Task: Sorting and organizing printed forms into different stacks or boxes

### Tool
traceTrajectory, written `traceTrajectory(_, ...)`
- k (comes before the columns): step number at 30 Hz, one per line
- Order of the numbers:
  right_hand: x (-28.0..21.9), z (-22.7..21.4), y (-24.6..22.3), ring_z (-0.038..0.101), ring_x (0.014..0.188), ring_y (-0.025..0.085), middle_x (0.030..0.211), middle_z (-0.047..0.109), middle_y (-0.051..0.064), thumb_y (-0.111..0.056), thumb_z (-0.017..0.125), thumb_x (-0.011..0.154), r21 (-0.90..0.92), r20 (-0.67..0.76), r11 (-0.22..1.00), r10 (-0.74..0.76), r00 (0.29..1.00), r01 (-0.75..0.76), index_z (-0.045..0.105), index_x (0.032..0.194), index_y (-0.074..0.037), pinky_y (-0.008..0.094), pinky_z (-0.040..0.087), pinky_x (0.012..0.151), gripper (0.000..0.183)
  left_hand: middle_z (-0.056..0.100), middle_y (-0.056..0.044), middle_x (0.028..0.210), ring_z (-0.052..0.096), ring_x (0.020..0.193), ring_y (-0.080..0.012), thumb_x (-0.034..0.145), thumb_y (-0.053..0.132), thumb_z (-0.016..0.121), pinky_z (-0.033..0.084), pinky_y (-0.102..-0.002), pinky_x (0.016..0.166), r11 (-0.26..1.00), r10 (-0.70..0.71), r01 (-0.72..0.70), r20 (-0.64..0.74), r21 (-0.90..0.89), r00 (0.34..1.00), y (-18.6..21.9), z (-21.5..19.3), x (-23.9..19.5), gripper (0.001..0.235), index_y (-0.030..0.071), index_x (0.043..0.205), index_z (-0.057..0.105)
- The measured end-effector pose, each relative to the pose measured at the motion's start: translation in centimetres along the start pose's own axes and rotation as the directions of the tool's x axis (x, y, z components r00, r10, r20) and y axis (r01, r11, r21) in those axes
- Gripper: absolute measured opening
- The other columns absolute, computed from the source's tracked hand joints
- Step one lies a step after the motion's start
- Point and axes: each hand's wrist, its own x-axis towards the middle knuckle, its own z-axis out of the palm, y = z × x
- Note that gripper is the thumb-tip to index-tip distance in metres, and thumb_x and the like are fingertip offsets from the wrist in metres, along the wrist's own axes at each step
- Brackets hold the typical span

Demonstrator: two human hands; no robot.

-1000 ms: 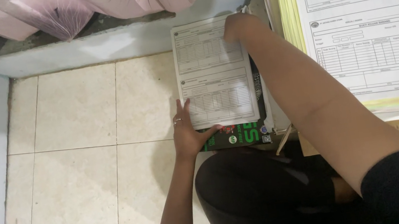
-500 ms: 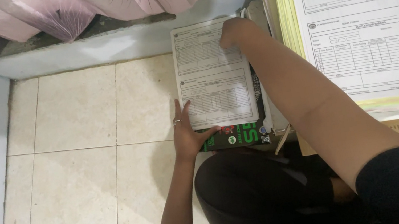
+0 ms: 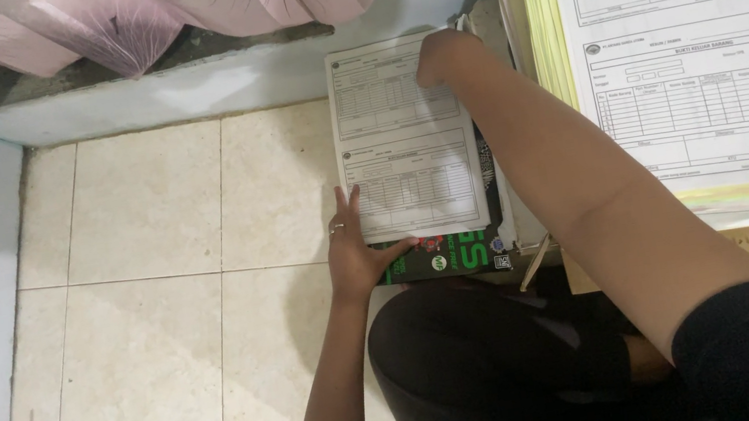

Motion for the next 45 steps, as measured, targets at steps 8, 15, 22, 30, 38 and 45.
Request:
traceTrajectory(8, -0.1, -0.1, -0.5, 0.062, 0.088, 0.041, 0.085, 0.064, 0.027, -0.012, 0.057, 0.065, -0.042, -0.026, 0.999, -0.016, 1.0, 0.015, 0.066, 0.095, 0.007, 0.056, 0.049, 0.071, 0.037, 0.025, -0.014, 0.145, 0.046, 0.117, -0.0358, 0.047, 0.06, 0.079, 0.043, -0.039, 0.096, 0.997, -0.045, 0.043, 0.038, 0.06, 0.998, 0.0, 0.2, 0.3, 0.112, 0.021, 0.14, 0.031)
traceTrajectory(15, -11.0, -10.4, -7.6, 0.05, 0.109, 0.044, 0.118, 0.048, 0.035, -0.034, 0.057, 0.079, 0.256, 0.528, 0.964, -0.079, 0.845, -0.069, 0.028, 0.137, 0.005, 0.054, 0.043, 0.088, 0.075, 0.009, -0.014, 0.15, 0.036, 0.125, -0.0388, 0.044, 0.06, 0.079, 0.036, -0.041, 0.104, 0.973, -0.212, 0.181, 0.253, 0.14, 0.944, 1.9, -1.9, 0.8, 0.124, 0.021, 0.144, 0.017)
traceTrajectory(22, -21.4, -16.4, -5.1, 0.062, 0.097, 0.025, 0.113, 0.061, 0.013, -0.033, 0.042, 0.085, 0.24, 0.329, 0.938, -0.32, 0.888, 0.249, 0.04, 0.131, -0.008, 0.035, 0.052, 0.082, 0.053, 0.025, -0.027, 0.141, 0.039, 0.121, -0.0365, 0.039, 0.058, 0.084, 0.032, -0.042, 0.096, 0.979, 0.027, -0.036, 0.048, 0.201, 0.998, 0.7, -1.0, 0.7, 0.117, 0.008, 0.133, 0.037)
traceTrajectory(30, -35.2, -15.2, 10.4, 0.064, 0.094, 0.028, 0.11, 0.063, 0.011, -0.059, 0.05, 0.072, -0.142, -0.159, 0.988, -0.08, 0.984, 0.057, 0.058, 0.118, -0.02, 0.043, 0.051, 0.083, 0.061, -0.003, -0.026, 0.147, 0.006, 0.134, -0.0463, 0.049, 0.091, 0.039, 0.001, -0.065, 0.099, 0.831, 0.288, -0.329, 0.159, 0.448, 0.944, 0.8, 1.4, 1.4, 0.123, 0.016, 0.145, 0.018)
traceTrajectory(38, -39.8, -9.2, 15.2, 0.052, 0.12, 0.03, 0.118, 0.061, 0.016, -0.025, 0.065, 0.073, -0.213, -0.562, 0.94, -0.341, 0.754, 0.266, 0.063, 0.108, -0.005, 0.042, 0.044, 0.099, 0.041, 0.018, -0.012, 0.148, 0.016, 0.139, -0.0354, 0.067, 0.08, 0.027, 0.004, -0.06, 0.114, 0.776, 0.631, -0.631, 0.007, 0.011, 0.776, 20.3, -1.0, 0.0, 0.096, 0.013, 0.136, 0.028)
traceTrajectory(45, -39.9, -9.1, 15.2, 0.06, 0.11, 0.027, 0.103, 0.067, 0.012, -0.01, 0.061, 0.081, -0.181, -0.66, 0.946, -0.32, 0.679, 0.27, 0.068, 0.092, -0.004, 0.038, 0.05, 0.089, 0.015, 0.054, 0.003, 0.127, 0.045, 0.122, -0.0222, 0.085, 0.018, 0.063, 0.022, -0.052, 0.112, 0.664, 0.745, -0.738, -0.025, 0.12, 0.667, 25.9, 0.9, -0.6, 0.047, 0.02, 0.127, 0.042)
